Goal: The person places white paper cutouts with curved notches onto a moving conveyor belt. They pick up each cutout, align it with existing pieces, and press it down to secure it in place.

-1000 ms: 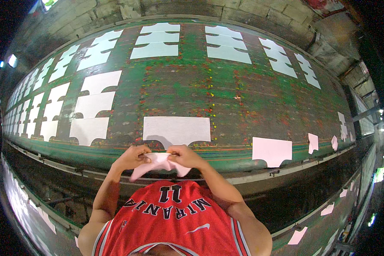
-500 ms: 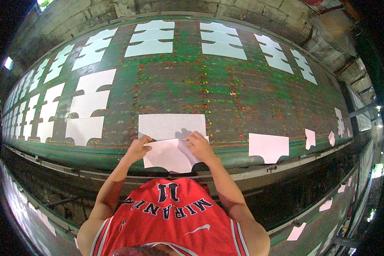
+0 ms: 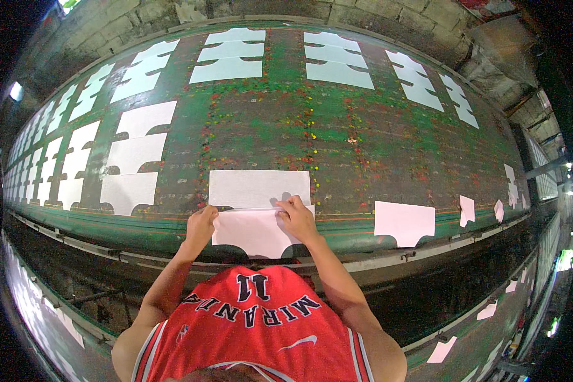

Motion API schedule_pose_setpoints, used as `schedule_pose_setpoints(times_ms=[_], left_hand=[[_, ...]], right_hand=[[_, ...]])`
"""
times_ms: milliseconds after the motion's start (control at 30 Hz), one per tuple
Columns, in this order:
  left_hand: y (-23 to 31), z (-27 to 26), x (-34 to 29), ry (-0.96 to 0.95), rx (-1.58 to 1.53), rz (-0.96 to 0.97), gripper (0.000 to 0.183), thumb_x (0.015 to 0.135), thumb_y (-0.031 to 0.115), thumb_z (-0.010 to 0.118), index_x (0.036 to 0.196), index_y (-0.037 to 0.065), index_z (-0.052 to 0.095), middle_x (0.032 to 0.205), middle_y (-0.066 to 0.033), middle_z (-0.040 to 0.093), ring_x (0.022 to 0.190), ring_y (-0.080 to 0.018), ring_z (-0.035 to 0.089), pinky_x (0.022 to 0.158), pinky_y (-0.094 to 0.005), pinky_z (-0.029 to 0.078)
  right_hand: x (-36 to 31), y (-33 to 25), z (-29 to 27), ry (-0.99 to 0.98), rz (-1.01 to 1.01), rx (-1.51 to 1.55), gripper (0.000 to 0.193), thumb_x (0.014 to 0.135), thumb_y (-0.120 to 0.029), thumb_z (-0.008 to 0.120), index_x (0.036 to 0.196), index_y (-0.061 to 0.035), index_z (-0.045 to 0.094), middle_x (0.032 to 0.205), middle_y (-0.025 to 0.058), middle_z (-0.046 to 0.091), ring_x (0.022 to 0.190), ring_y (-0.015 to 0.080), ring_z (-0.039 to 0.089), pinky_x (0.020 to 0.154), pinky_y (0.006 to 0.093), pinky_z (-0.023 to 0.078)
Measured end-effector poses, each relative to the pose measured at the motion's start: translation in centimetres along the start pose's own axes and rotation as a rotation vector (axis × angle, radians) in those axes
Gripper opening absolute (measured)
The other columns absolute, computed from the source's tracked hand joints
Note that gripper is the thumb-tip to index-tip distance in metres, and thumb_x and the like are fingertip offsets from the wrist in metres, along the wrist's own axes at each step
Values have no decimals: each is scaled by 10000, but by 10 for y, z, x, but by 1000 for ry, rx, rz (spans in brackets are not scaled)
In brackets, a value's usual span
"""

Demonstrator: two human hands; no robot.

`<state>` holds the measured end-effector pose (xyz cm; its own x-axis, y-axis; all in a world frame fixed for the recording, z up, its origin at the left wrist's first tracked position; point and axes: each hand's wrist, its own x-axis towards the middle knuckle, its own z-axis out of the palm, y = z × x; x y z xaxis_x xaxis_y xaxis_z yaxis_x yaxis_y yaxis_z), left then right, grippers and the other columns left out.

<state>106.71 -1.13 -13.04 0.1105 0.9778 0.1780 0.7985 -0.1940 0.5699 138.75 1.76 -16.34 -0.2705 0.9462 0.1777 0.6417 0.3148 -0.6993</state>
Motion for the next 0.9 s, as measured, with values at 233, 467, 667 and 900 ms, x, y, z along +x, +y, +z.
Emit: schedule_pose_setpoints(times_ms=[233, 467, 667, 900], left_hand=[[12, -29, -2, -171, -420, 272, 117, 779, -55, 679, 854, 10, 617, 964, -103, 725, 831, -301, 656, 682, -383, 523], [46, -71, -1, -658, -715, -134, 69, 853, -20, 697, 912, -4, 665, 808, -46, 680, 779, -120, 609, 697, -298, 503], [56, -116, 32, -477, -726, -80, 62, 874, -37, 665, 929, -16, 647, 834, -16, 637, 791, -108, 572, 711, -274, 477], [5, -82, 124, -236, -404, -80, 13, 904, -17, 608, 917, -16, 612, 752, -57, 559, 699, -111, 464, 643, -287, 422]], right_hand=[[-2, 9, -4, -50, 33, 180, 154, 807, -63, 698, 952, -87, 742, 1098, 89, 579, 936, 287, 650, 794, 383, 537], [-4, -12, -74, -334, -139, 192, 144, 730, 24, 698, 865, -27, 696, 1004, 102, 657, 939, 293, 643, 828, 400, 506], [12, -43, -142, -386, 64, 448, 92, 833, -75, 770, 870, -42, 692, 756, 38, 678, 701, 141, 601, 658, 311, 482], [90, 2, -112, -49, 125, 351, 113, 909, -111, 729, 956, -15, 694, 763, 9, 684, 698, 72, 586, 629, 268, 479]])
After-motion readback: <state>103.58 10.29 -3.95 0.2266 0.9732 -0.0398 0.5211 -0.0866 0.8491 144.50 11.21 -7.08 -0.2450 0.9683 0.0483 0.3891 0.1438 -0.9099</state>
